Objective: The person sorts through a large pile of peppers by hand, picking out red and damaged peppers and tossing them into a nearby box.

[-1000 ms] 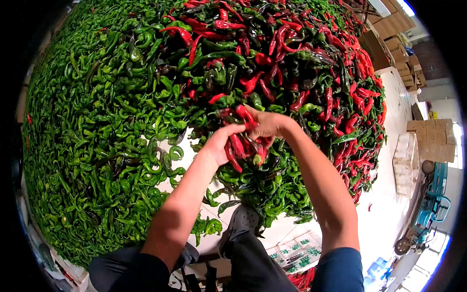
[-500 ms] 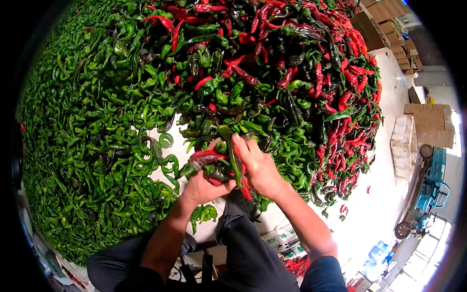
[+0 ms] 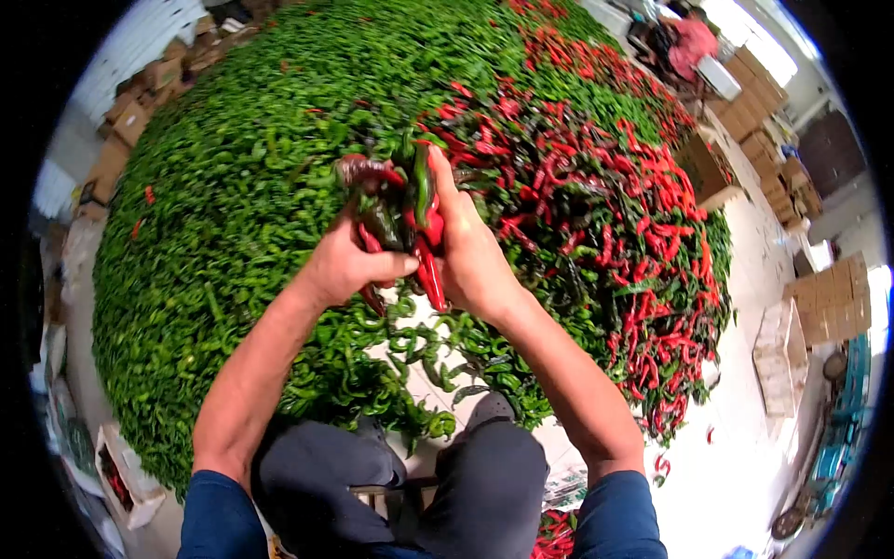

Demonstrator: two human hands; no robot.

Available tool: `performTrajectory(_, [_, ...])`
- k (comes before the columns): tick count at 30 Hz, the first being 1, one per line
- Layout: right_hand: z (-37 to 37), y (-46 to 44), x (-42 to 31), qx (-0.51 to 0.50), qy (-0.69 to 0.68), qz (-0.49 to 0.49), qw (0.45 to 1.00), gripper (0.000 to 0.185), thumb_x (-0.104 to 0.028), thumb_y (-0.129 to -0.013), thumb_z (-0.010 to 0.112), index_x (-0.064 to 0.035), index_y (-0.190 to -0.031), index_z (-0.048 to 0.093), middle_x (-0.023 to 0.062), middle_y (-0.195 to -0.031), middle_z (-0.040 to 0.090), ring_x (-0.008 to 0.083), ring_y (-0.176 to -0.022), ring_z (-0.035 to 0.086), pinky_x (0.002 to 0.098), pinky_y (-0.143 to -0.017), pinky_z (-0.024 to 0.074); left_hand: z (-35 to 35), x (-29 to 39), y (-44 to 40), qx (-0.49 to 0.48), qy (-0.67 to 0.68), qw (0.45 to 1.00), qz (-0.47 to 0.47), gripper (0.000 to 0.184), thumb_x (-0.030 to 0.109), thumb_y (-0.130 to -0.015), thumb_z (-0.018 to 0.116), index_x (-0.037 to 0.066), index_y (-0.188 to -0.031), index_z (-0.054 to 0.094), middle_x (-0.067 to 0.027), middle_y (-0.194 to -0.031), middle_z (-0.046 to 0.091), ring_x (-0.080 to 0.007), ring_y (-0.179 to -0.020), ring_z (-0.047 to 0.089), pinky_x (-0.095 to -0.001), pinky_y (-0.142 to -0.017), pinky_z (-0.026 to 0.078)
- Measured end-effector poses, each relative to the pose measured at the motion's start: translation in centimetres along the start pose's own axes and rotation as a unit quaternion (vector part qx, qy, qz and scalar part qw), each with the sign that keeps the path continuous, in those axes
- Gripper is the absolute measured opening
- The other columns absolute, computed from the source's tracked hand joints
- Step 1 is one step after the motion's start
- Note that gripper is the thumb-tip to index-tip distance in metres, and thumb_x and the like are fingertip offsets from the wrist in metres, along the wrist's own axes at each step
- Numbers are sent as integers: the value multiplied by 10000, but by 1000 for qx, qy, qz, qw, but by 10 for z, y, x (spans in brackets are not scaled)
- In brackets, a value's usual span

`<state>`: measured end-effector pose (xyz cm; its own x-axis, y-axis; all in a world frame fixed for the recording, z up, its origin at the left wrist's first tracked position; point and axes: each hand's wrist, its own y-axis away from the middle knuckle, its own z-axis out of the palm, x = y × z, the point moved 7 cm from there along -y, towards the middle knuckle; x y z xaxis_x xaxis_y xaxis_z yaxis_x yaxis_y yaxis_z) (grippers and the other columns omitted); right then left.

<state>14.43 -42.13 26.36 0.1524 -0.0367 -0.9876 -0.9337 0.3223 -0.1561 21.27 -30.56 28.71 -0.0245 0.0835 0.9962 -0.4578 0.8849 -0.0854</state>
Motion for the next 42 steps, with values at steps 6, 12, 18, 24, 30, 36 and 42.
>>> performTrajectory(6, [174,-31,-17,-243,-179,54,952,1122,21,-806,751,-98,-1580,-53,158,-1252,570,224,-1074,584,381,-1011,465,-115,32,117,94,104,990,-21,457,34,-733,756,71,-1169,622,-8,-896,662,-106,-727,606,-272,-628,504])
performTrajectory(12, [336,34,-12,-453,78,22,888,1104,44,-885,651,-140,-1557,-206,145,-1397,517,247,-1195,556,361,-1034,440,-173,-17,295,220,290,930,-49,480,-30,-725,735,73,-1181,625,-62,-998,705,-176,-891,685,-364,-843,579])
performTrajectory(18, [431,117,55,-558,121,285,770,1010,55,-886,543,-251,-1588,-115,140,-1423,487,204,-1017,615,361,-831,557,-154,-103,442,378,360,853,8,582,-51,-713,716,110,-1257,585,-27,-1083,682,-180,-985,660,-393,-929,545])
performTrajectory(24, [481,176,109,-630,287,298,657,994,21,-851,520,-176,-1591,-115,165,-1391,516,228,-1137,574,336,-896,512,-106,-189,508,422,511,749,12,576,8,-724,676,73,-1288,577,-93,-1128,688,-231,-950,691,-377,-852,585])
performTrajectory(30, [671,207,33,-708,222,217,634,1085,-216,-839,733,-125,-1592,-42,197,-1361,552,266,-1203,566,380,-1027,460,-188,-181,661,540,421,721,-109,353,155,-797,728,51,-1131,679,-103,-1034,718,-241,-842,694,-402,-773,573])
performTrajectory(36, [973,181,-208,-589,182,-134,775,639,-143,-860,611,0,-1429,358,229,-1106,626,340,-929,676,478,-662,585,-438,199,954,684,3,713,-153,521,500,-894,685,95,-1216,629,-68,-1025,708,-193,-844,694,-385,-768,587])
performTrajectory(42, [832,181,-258,-615,132,-425,651,420,-182,-897,534,-5,-1277,537,285,-1104,636,446,-986,624,483,-903,508,-470,329,1030,807,-228,526,-140,876,491,-839,747,29,-1487,379,-192,-1443,489,-308,-1282,506,-460,-1043,442])
